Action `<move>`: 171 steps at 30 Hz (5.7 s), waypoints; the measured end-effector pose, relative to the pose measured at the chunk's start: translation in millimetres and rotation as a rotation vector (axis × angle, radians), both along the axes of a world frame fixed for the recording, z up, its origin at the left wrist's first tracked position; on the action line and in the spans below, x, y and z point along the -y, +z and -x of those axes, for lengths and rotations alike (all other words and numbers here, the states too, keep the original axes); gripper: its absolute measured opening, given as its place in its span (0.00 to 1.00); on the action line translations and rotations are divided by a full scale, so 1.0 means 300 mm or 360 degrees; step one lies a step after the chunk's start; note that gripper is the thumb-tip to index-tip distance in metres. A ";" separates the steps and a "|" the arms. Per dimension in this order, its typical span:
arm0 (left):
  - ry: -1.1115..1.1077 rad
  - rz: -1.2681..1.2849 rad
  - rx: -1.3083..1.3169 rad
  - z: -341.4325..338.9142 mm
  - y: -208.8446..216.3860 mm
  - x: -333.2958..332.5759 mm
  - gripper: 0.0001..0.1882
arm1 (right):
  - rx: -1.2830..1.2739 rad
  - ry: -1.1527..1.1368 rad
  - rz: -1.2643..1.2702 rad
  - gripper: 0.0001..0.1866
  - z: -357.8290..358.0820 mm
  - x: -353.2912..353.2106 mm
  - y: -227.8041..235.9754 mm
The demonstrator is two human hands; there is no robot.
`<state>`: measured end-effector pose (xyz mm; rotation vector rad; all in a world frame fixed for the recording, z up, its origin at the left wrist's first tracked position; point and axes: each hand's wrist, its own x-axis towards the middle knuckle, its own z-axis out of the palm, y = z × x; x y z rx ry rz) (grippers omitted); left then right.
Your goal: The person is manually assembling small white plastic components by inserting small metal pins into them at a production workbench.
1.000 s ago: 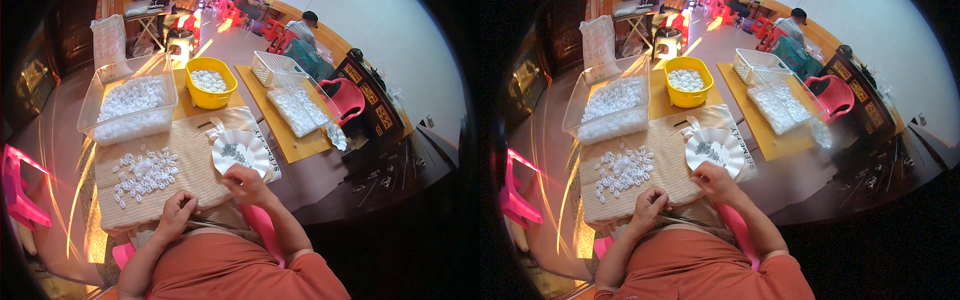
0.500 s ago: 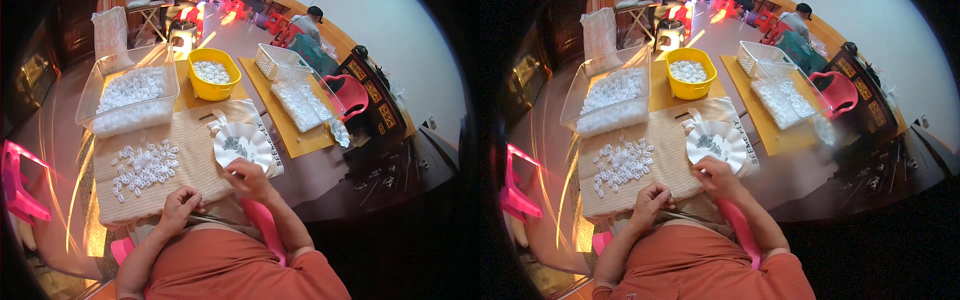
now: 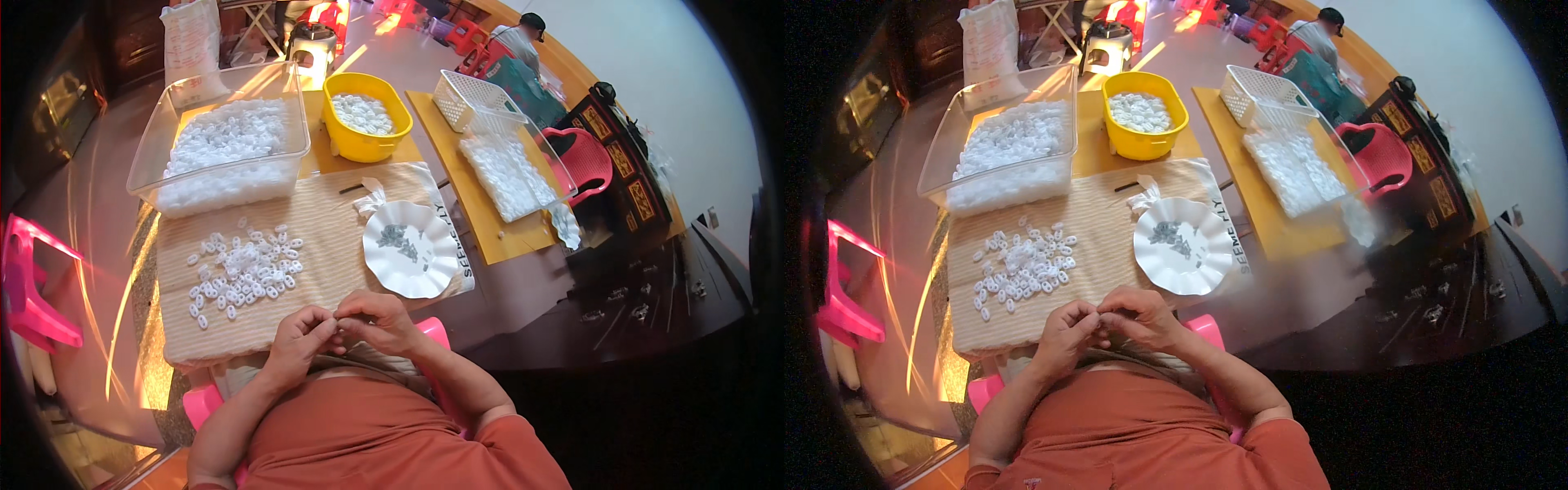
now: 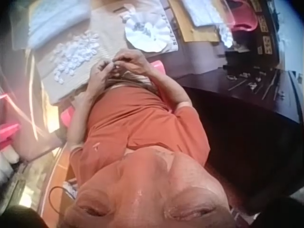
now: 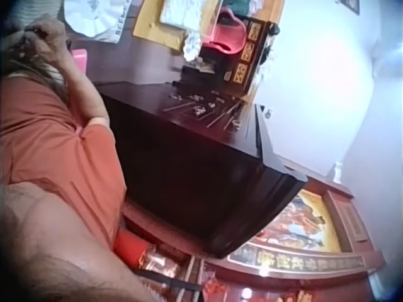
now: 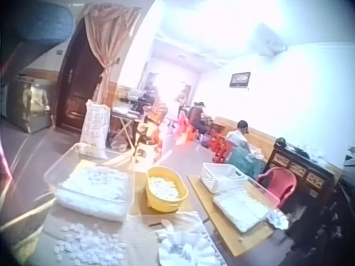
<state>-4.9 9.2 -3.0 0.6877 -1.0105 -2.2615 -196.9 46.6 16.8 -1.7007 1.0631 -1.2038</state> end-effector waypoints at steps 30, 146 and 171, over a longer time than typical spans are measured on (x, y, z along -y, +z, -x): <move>0.0202 -0.0350 0.0018 -0.012 0.020 0.050 0.07 | 0.0583 -0.0016 -0.0688 0.07 0.018 0.040 -0.069; 0.0351 -0.0228 0.0114 -0.007 0.036 0.044 0.07 | 0.0034 -0.0100 -0.0029 0.03 -0.026 0.030 -0.046; 0.0375 -0.0246 0.0133 -0.005 0.035 0.043 0.08 | -0.0013 -0.0090 0.0017 0.04 -0.027 0.031 -0.053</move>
